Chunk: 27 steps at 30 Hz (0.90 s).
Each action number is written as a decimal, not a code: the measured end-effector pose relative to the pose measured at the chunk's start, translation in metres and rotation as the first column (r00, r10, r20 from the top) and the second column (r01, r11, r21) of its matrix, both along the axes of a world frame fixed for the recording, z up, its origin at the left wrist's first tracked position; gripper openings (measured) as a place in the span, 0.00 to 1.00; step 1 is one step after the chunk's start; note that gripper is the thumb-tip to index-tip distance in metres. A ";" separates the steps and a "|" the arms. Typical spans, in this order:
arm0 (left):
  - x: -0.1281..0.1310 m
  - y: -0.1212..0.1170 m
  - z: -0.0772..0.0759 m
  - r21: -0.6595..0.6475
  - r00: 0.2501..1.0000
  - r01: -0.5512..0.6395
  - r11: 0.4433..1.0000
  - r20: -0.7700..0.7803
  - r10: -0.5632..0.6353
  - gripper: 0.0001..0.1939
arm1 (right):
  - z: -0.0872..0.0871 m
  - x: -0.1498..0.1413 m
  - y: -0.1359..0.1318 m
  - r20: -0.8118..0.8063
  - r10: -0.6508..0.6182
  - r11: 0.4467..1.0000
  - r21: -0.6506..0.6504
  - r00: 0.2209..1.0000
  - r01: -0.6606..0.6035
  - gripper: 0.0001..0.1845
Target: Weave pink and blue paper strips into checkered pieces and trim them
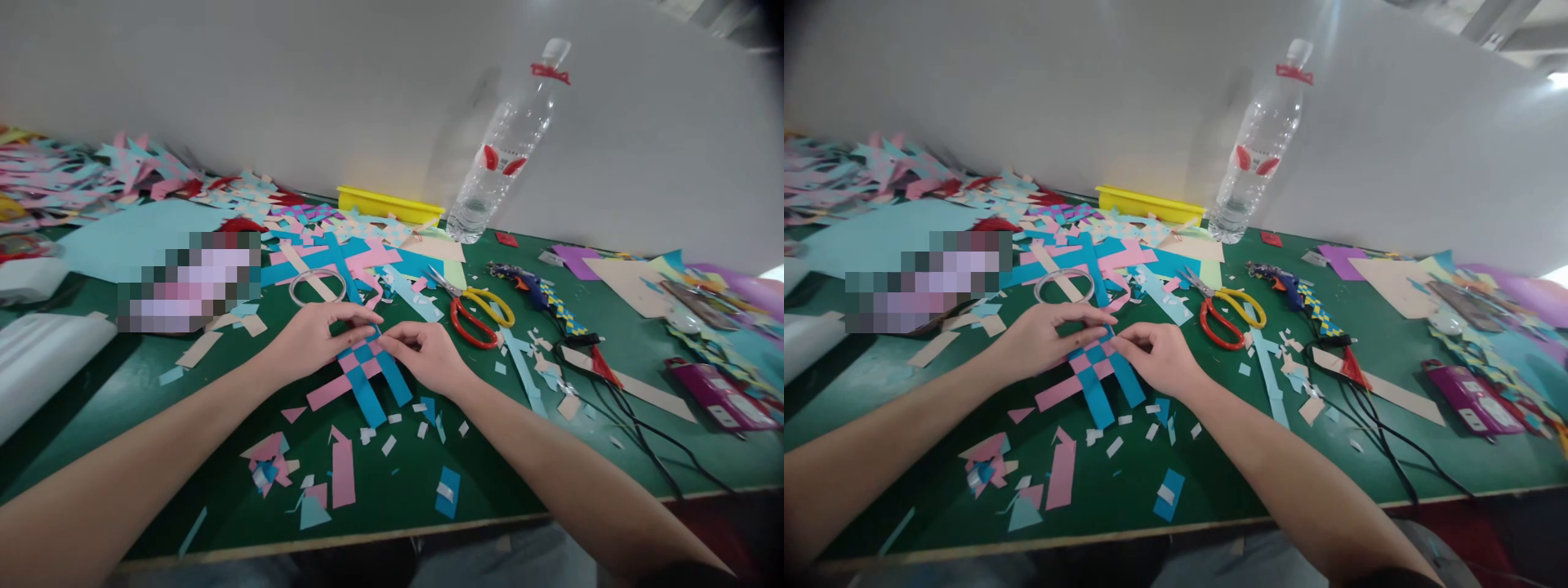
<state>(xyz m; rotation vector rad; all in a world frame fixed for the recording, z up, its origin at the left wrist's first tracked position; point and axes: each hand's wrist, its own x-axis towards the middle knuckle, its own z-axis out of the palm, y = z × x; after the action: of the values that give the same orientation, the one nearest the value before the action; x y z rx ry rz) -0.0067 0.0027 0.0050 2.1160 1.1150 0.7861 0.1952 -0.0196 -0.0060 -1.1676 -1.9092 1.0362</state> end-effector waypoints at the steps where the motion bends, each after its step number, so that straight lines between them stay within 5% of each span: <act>1: 0.000 0.000 0.000 0.010 1.000 -0.001 1.000 -0.002 0.001 0.14 | 0.000 0.000 0.000 0.006 0.003 1.000 -0.002 1.000 -0.003 0.12; 10: -0.001 0.000 -0.001 0.013 1.000 -0.015 1.000 -0.010 0.016 0.12 | 0.004 -0.001 -0.001 0.053 -0.003 1.000 0.001 0.999 0.003 0.13; 22: -0.005 0.002 0.004 0.009 0.993 -0.119 0.993 0.027 0.119 0.18 | 0.002 0.001 -0.001 -0.146 -0.010 0.961 -0.274 0.989 -0.031 0.14; 27: -0.004 0.001 0.001 -0.013 0.994 -0.107 0.994 0.036 0.107 0.23 | 0.000 0.001 -0.001 -0.158 -0.003 0.961 -0.273 0.987 -0.040 0.15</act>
<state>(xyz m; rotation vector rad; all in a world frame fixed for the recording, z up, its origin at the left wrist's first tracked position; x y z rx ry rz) -0.0110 0.0042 0.0061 2.0384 1.2183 0.8629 0.1965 -0.0204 -0.0058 -1.1812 -1.6939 1.3974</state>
